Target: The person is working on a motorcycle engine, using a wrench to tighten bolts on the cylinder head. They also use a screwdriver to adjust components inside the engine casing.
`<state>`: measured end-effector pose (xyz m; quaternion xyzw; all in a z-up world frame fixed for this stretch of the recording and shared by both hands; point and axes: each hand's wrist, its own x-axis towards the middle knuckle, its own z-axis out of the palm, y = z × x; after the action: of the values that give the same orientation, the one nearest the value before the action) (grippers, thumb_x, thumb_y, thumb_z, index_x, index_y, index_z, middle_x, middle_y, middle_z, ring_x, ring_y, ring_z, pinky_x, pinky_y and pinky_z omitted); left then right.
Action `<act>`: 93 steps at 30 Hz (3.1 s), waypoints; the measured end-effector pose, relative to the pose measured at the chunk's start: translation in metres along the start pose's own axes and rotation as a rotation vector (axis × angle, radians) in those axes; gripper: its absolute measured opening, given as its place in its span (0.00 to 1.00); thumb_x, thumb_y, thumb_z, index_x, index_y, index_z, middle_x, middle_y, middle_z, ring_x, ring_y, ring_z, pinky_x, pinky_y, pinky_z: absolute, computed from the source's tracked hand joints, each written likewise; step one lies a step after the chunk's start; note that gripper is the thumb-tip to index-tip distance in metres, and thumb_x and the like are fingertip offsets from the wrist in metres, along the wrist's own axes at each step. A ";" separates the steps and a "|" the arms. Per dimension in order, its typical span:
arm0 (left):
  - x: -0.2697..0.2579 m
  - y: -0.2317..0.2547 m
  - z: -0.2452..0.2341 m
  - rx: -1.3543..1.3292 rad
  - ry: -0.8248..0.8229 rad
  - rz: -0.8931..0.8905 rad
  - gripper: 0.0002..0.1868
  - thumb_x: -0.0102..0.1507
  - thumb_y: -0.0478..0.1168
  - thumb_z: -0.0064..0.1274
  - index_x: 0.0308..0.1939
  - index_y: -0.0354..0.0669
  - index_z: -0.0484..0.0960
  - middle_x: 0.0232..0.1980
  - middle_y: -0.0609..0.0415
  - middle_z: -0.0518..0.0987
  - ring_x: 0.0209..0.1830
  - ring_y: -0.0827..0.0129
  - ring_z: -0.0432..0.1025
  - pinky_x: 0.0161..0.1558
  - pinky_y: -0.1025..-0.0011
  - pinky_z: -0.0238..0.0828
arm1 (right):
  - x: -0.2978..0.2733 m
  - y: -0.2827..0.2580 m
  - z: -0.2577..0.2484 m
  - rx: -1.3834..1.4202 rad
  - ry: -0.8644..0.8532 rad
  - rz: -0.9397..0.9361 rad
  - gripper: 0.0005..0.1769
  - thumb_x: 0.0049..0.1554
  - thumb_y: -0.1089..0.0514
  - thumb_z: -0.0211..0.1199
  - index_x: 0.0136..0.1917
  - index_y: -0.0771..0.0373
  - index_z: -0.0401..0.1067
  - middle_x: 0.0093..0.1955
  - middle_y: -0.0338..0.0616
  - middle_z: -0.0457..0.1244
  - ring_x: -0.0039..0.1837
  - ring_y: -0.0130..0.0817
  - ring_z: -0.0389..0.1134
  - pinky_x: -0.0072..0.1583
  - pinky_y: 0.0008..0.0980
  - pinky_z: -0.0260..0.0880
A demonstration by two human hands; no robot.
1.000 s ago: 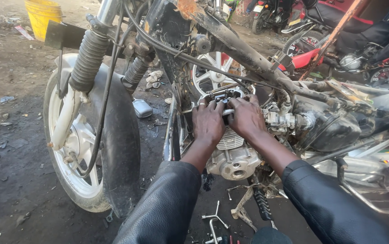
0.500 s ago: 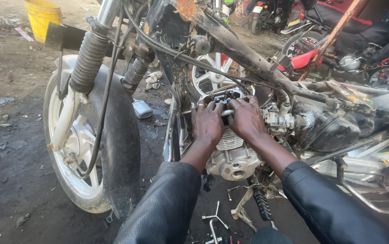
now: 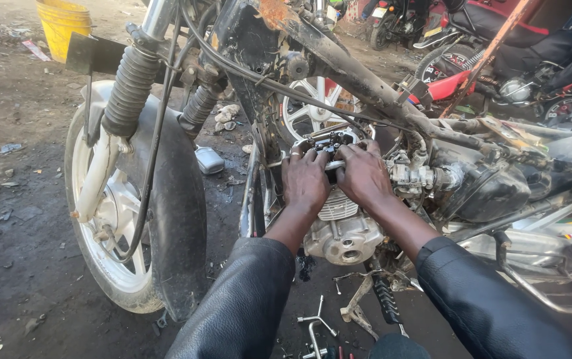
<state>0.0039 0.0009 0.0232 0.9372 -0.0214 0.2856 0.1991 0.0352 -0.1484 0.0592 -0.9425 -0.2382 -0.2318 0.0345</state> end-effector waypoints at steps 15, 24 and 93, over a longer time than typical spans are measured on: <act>0.000 -0.006 0.010 -0.091 0.054 0.023 0.13 0.56 0.37 0.46 0.43 0.59 0.77 0.42 0.62 0.78 0.56 0.61 0.66 0.56 0.58 0.64 | -0.001 -0.012 -0.027 0.037 -0.115 0.166 0.11 0.53 0.49 0.60 0.49 0.40 0.78 0.53 0.26 0.68 0.74 0.38 0.58 0.65 0.50 0.71; -0.002 -0.010 0.026 -0.065 0.038 0.040 0.12 0.58 0.37 0.46 0.44 0.60 0.76 0.41 0.64 0.77 0.55 0.62 0.67 0.55 0.61 0.64 | 0.003 -0.011 -0.017 -0.047 -0.191 0.131 0.10 0.54 0.47 0.59 0.47 0.42 0.79 0.55 0.25 0.67 0.73 0.38 0.57 0.64 0.49 0.73; 0.068 -0.032 -0.064 0.028 -0.295 0.485 0.06 0.58 0.49 0.61 0.37 0.58 0.85 0.47 0.58 0.80 0.44 0.48 0.80 0.45 0.52 0.79 | 0.004 0.009 0.042 -0.025 0.106 0.072 0.12 0.49 0.59 0.54 0.48 0.50 0.70 0.48 0.34 0.61 0.68 0.46 0.59 0.51 0.47 0.79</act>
<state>0.0319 0.0604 0.0975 0.9387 -0.2701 0.1856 0.1068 0.0600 -0.1477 0.0237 -0.9372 -0.1988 -0.2832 0.0435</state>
